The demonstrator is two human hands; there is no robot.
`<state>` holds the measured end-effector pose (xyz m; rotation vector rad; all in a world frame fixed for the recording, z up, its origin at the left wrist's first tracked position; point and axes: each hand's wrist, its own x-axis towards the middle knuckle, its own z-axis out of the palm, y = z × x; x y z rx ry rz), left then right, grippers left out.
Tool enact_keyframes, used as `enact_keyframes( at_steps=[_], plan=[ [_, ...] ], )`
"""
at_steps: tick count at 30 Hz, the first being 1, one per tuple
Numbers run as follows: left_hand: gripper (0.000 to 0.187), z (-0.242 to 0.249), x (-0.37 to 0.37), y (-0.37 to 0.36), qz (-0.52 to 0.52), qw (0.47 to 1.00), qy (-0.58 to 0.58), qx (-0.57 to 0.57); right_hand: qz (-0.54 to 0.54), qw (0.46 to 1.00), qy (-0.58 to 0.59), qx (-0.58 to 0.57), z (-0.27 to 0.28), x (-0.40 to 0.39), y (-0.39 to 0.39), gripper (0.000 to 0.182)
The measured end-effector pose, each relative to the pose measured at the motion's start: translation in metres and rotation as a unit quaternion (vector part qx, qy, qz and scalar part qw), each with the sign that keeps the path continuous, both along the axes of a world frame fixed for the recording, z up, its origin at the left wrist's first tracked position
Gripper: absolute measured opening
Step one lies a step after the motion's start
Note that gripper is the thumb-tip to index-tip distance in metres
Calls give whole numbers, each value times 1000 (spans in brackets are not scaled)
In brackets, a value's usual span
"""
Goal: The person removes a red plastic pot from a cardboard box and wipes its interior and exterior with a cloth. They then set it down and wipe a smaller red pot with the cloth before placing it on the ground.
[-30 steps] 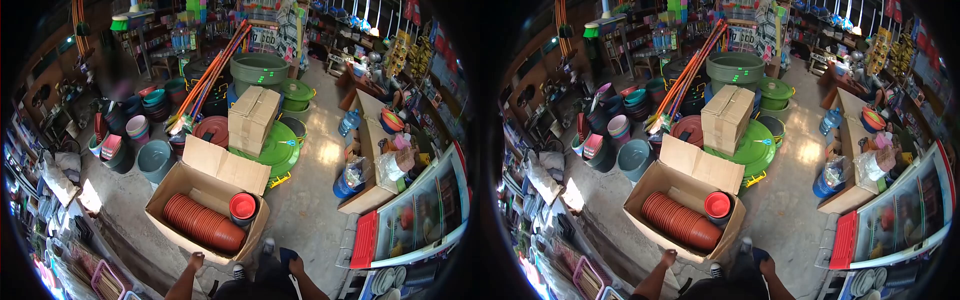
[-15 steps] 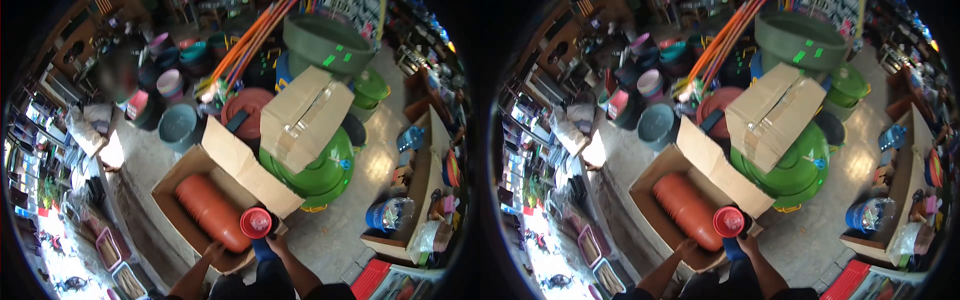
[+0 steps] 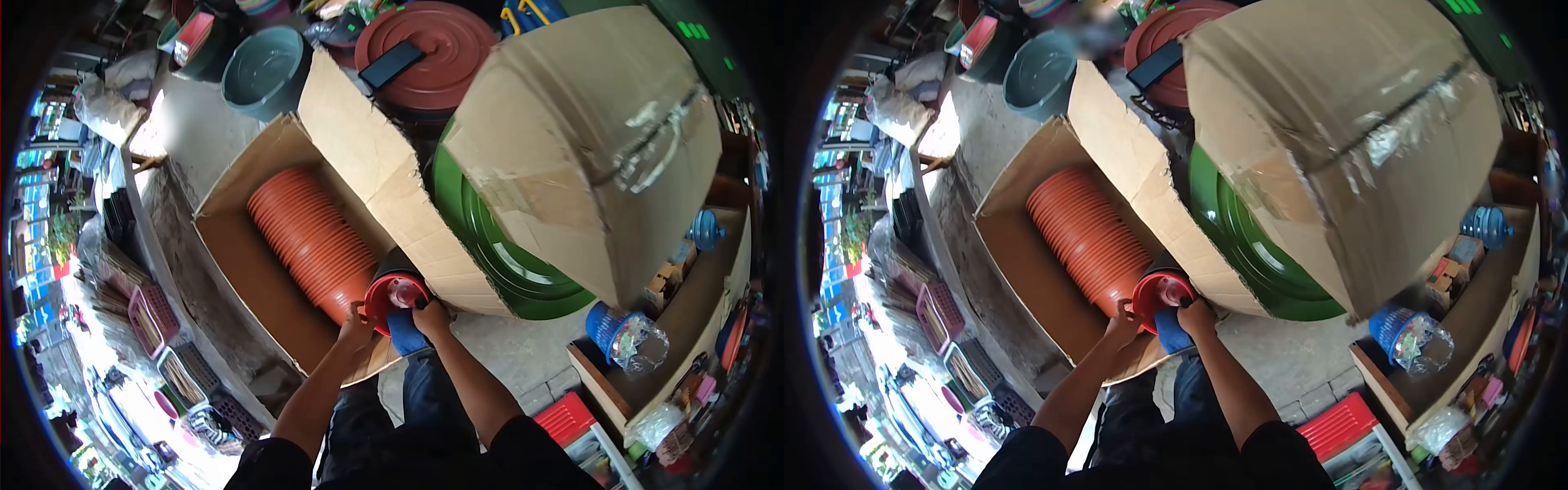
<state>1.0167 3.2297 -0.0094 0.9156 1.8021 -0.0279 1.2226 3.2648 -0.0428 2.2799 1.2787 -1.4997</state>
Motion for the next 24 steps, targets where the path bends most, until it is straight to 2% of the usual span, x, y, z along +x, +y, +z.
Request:
enact_keyframes(
  at_steps=[2,5,7,9,11,12,13,15,16,23,24],
  plan=[
    [55,-1,5,1,55,998,1,-11,-8,999,19,-35,-2,2,1,47],
    [53,6,15,4,72,997,17,4,11,997,28,-67,-2,7,5,40],
    [52,4,15,4,91,996,9,6,26,999,23,-3,3,7,1,37],
    [52,-4,15,-3,110,994,5,9,36,999,27,17,10,6,0,43],
    [53,-11,17,-12,90,989,59,103,30,999,33,19,14,4,-3,50],
    [53,-11,16,-15,105,989,30,102,13,997,76,17,24,5,-5,52],
    [53,-8,13,-16,107,988,33,107,15,996,79,22,36,4,-4,52],
    [54,-6,9,-23,171,979,-51,96,7,998,59,14,59,4,-9,44],
    [55,-35,4,-44,236,962,-122,68,9,998,60,23,73,5,-11,44],
    [53,34,-16,-86,106,960,-170,195,63,984,133,96,156,19,-32,45],
    [53,52,-19,-91,126,947,-213,207,81,980,148,105,169,20,-35,46]
  ],
)
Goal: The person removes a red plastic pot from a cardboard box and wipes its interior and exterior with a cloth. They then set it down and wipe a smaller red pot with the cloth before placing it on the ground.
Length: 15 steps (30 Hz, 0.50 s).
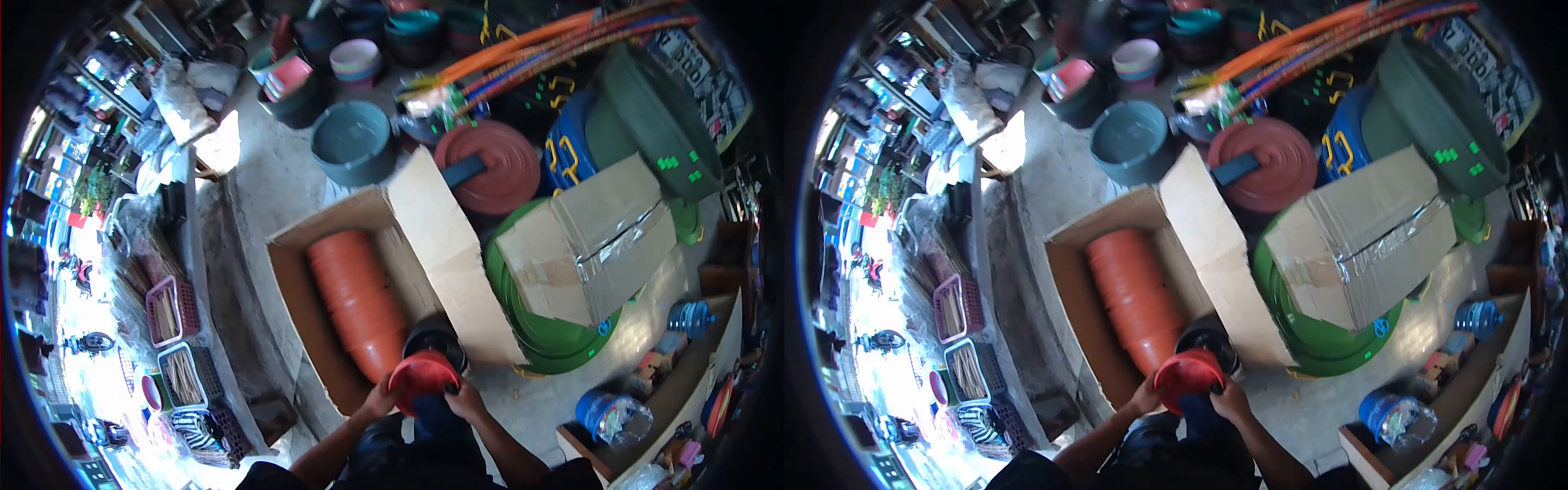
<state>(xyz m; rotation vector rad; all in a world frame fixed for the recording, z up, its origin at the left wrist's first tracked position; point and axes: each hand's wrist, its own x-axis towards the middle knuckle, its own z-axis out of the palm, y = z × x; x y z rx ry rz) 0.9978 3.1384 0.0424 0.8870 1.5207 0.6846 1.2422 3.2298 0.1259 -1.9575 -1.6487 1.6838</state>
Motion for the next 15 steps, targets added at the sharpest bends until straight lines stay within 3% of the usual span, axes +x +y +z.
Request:
enact_keyframes(
  at_steps=[3,6,9,11,13,15],
  plan=[
    [53,24,-10,-32,26,996,-82,33,34,999,-9,8,49,-12,-9,47],
    [57,72,-24,-56,46,995,-71,48,93,995,13,30,55,-35,-31,47],
    [61,65,-45,-99,77,990,1,114,119,989,60,65,49,-64,-58,46],
    [61,78,-58,-129,145,983,-19,112,149,986,38,69,48,-88,-70,44],
    [60,92,-73,-156,175,981,-26,84,253,961,-52,97,77,-117,-78,48],
    [62,97,-87,-186,227,966,-13,118,326,943,-26,58,94,-141,-83,53]
  ],
)
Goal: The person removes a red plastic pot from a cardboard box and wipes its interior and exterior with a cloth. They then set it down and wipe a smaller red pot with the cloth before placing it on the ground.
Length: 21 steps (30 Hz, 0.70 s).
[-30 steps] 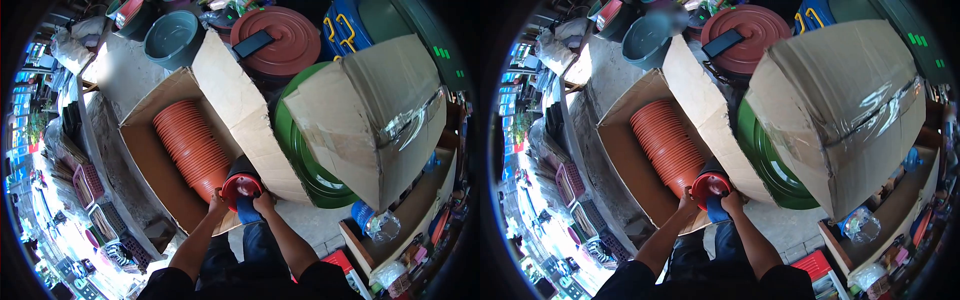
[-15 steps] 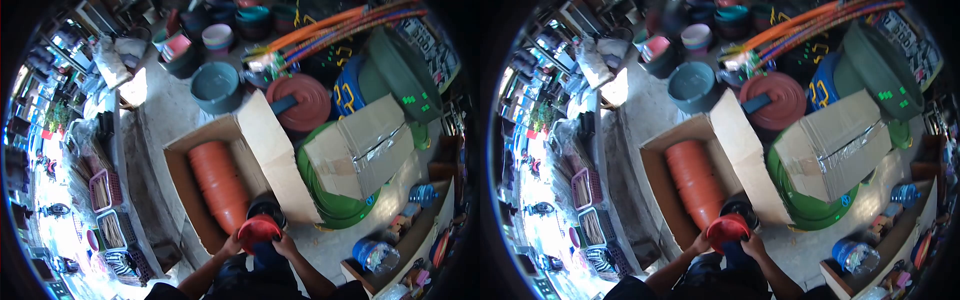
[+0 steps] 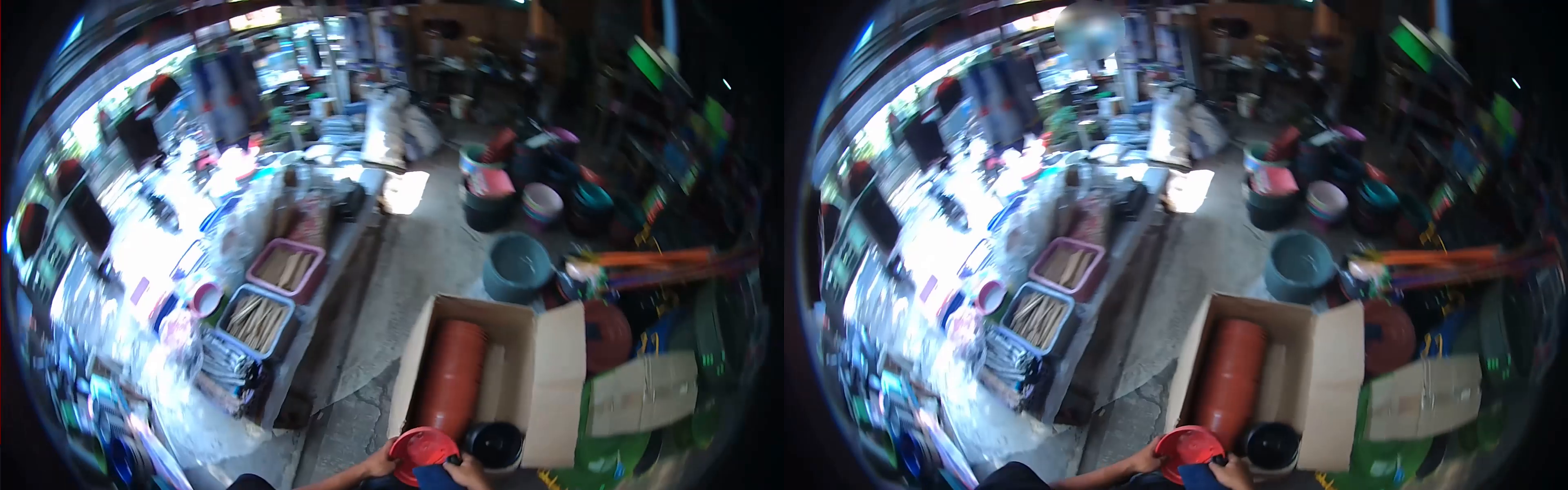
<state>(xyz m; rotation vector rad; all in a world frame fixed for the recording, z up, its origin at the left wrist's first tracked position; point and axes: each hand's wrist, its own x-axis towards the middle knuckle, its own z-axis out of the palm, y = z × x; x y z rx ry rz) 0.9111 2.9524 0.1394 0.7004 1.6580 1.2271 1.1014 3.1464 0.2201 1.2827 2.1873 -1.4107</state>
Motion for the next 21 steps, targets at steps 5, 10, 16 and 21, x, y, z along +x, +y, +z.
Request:
enact_keyframes(
  at_steps=[5,10,16,21],
  plan=[
    [58,81,28,-63,148,987,-16,-63,200,971,121,-53,-7,-39,-8,47],
    [65,70,77,-125,292,953,-16,-85,262,919,145,-256,15,-74,-38,43],
    [64,56,148,-194,521,850,59,-46,491,819,169,-243,-27,-131,-110,27],
    [67,52,169,-252,637,770,21,-29,555,754,147,-318,59,-168,-220,20]
  ],
)
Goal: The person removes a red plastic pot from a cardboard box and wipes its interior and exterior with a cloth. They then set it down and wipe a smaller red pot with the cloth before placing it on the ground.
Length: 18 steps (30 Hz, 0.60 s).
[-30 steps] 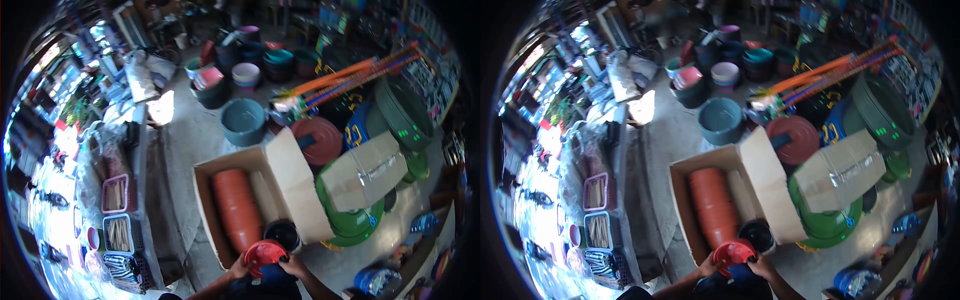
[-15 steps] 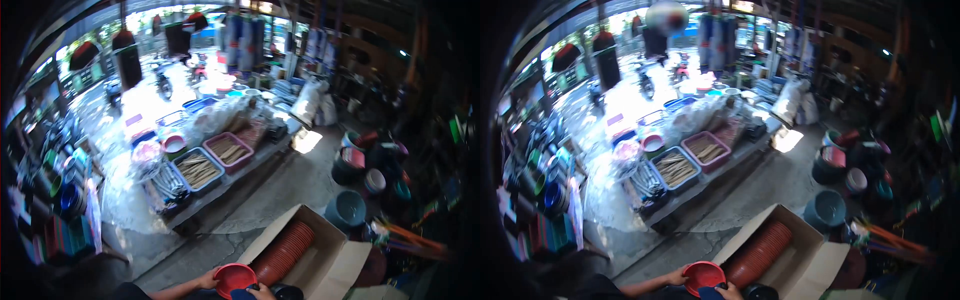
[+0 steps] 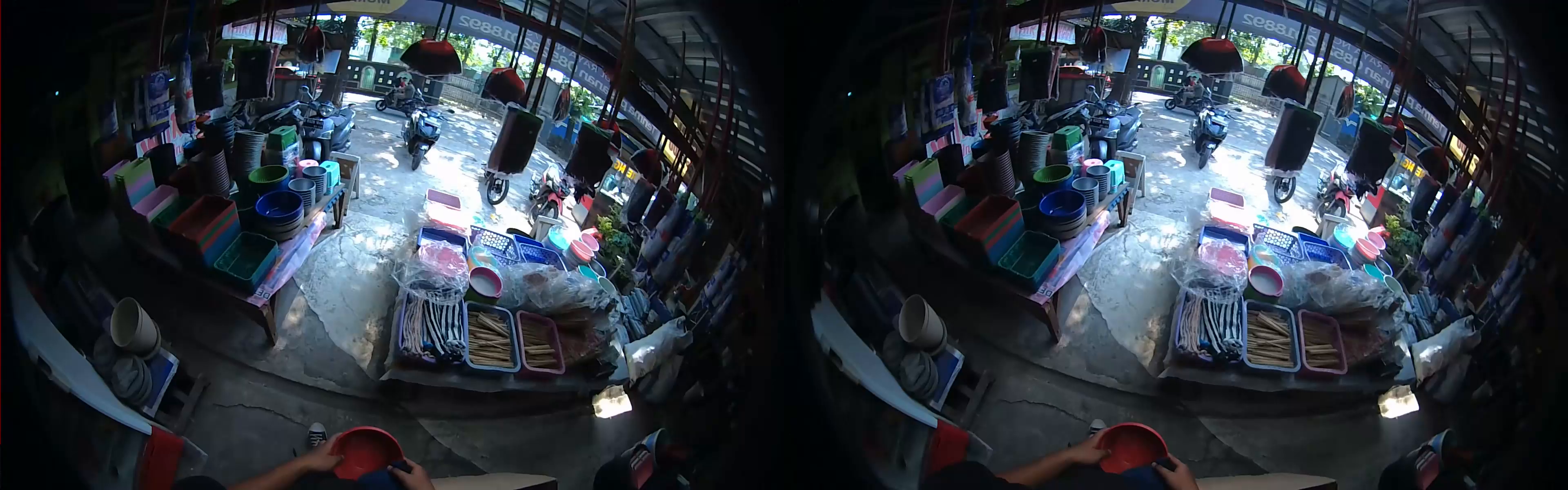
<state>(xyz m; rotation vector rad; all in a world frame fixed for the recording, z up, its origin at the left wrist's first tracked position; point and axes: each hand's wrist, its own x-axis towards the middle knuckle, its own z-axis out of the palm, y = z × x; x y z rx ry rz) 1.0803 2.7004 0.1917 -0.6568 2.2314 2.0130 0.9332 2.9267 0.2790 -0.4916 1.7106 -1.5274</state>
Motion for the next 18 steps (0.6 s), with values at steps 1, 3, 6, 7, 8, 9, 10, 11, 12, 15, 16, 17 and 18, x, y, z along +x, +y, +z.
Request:
enact_keyframes(
  at_steps=[1,3,6,7,8,9,10,11,12,15,16,17,18],
  plan=[
    [67,-7,-1,-11,36,998,38,32,14,1000,6,3,-3,-8,-20,20],
    [68,-24,-3,-38,66,994,54,67,28,1000,-7,-8,-17,-23,-61,20],
    [69,-32,-23,-98,117,987,71,87,64,998,2,15,-7,-45,-133,23],
    [65,-42,-39,-121,133,982,79,111,70,997,9,4,-9,-60,-161,23],
    [62,-56,-45,-137,149,976,80,138,72,997,10,18,-17,-69,-180,24],
    [59,-69,-46,-151,167,969,77,167,75,997,7,36,-25,-76,-197,25],
    [56,-74,-49,-169,185,960,76,196,82,996,7,45,-30,-85,-217,25],
    [56,-72,-54,-190,193,960,74,191,89,995,7,54,-34,-95,-238,26],
    [64,-68,-61,-213,180,964,83,179,76,997,6,33,-36,-102,-257,25],
    [71,5,-92,-265,177,961,70,201,60,998,5,25,-29,-124,-308,24],
    [69,26,-100,-276,181,953,48,238,51,998,-8,22,-22,-130,-323,22],
    [69,25,-108,-289,183,953,42,236,46,999,8,7,-19,-138,-337,22],
    [69,21,-119,-304,176,955,56,231,45,999,-1,16,-14,-146,-351,21]
  ],
)
